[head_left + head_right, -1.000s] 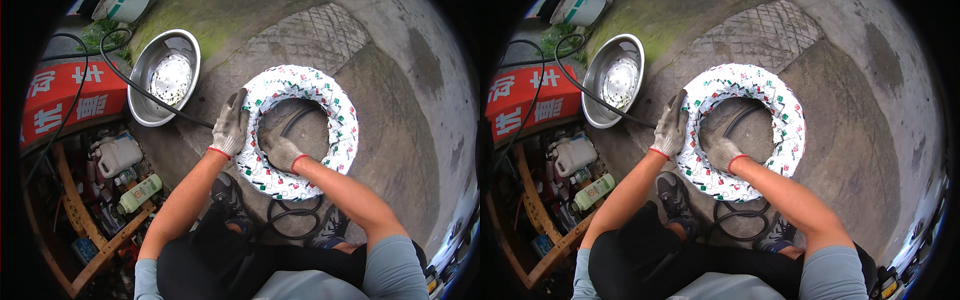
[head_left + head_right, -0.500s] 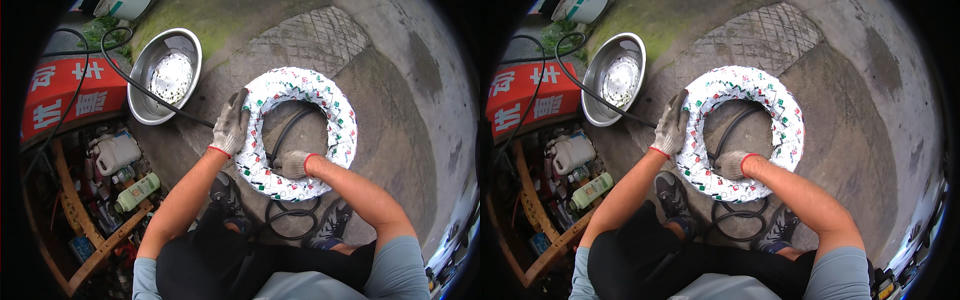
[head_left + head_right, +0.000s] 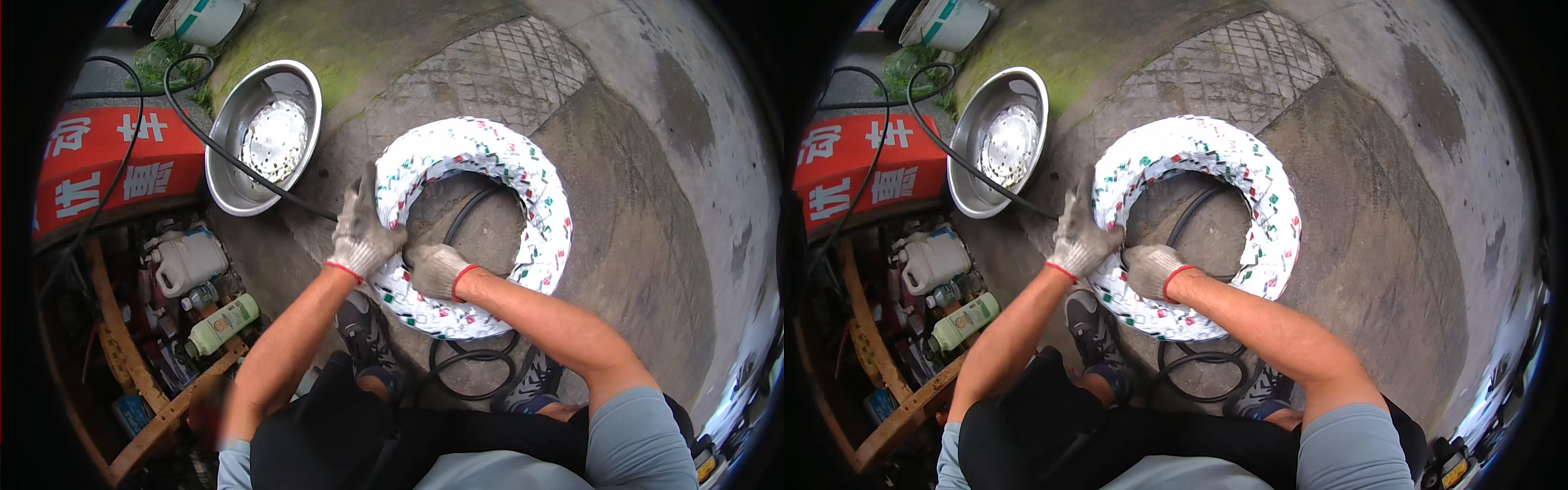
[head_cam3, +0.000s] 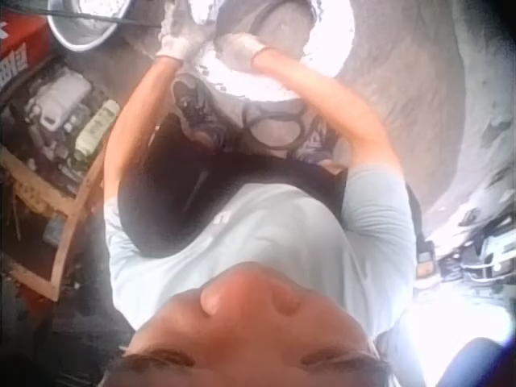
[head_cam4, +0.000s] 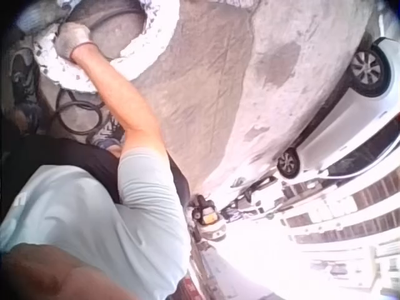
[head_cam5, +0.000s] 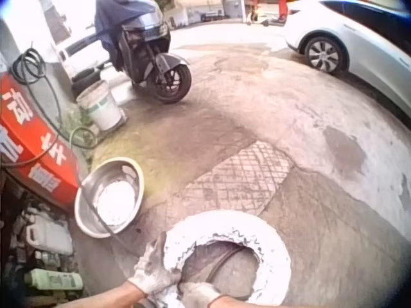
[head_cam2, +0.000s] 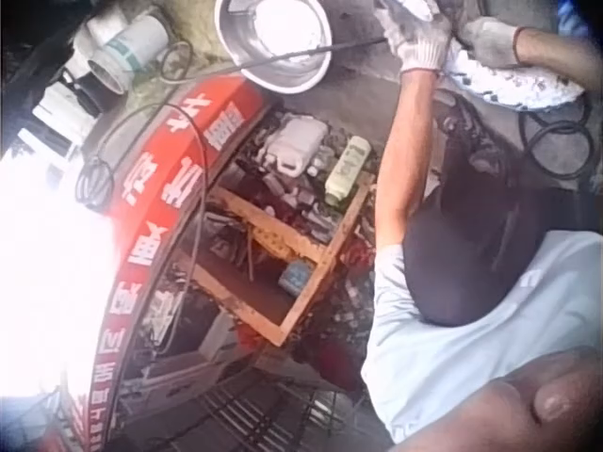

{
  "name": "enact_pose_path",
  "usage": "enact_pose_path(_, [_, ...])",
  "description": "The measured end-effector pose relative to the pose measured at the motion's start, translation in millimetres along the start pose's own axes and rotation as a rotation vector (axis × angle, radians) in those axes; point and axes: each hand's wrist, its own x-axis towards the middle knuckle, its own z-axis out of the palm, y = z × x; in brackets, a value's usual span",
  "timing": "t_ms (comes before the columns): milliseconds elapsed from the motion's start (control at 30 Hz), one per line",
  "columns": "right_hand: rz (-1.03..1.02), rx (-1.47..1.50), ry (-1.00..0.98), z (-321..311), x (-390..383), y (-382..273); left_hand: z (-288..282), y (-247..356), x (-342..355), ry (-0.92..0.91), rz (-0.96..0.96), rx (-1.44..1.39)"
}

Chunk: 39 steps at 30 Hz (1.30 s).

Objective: Unwrapping a new motorcycle tire and applying lubricant with a brush before mounting it onto a wheel rim.

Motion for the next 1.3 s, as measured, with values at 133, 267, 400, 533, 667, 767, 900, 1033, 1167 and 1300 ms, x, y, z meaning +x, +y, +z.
enact_pose_path(133, [0.028,0.353,0.423,8,32,-4,-11,-10,37,0.123,0.402,0.044])
enact_pose_path(267, [0.228,0.272,0.466,-5,53,13,12,-30,24,0.040,0.190,0.006])
enact_pose_path(400, [0.114,0.164,0.371,-22,55,22,28,-48,19,0.133,0.306,-0.086])
enact_pose_path(533, [0.035,0.011,-0.017,-26,45,18,28,-50,24,0.106,0.292,-0.071])
enact_pose_path(667, [-0.172,-0.086,-0.181,-24,31,11,27,-46,24,0.145,0.325,-0.114])
enact_pose_path(767, [-0.021,-0.087,-0.038,-29,21,7,26,-47,22,0.126,0.307,-0.093])
enact_pose_path(900, [-0.097,-0.034,-0.301,-36,2,10,23,-48,23,0.099,0.273,-0.077])
enact_pose_path(1033, [-0.037,-0.137,-0.176,-14,-14,8,27,-37,7,0.186,0.121,-0.151])
enact_pose_path(1167, [-0.072,-0.046,-0.034,6,-20,13,31,-19,-33,0.091,-0.161,-0.145])
enact_pose_path(1300, [-0.046,0.107,0.161,18,-14,1,3,-13,-11,0.012,-0.073,0.014])
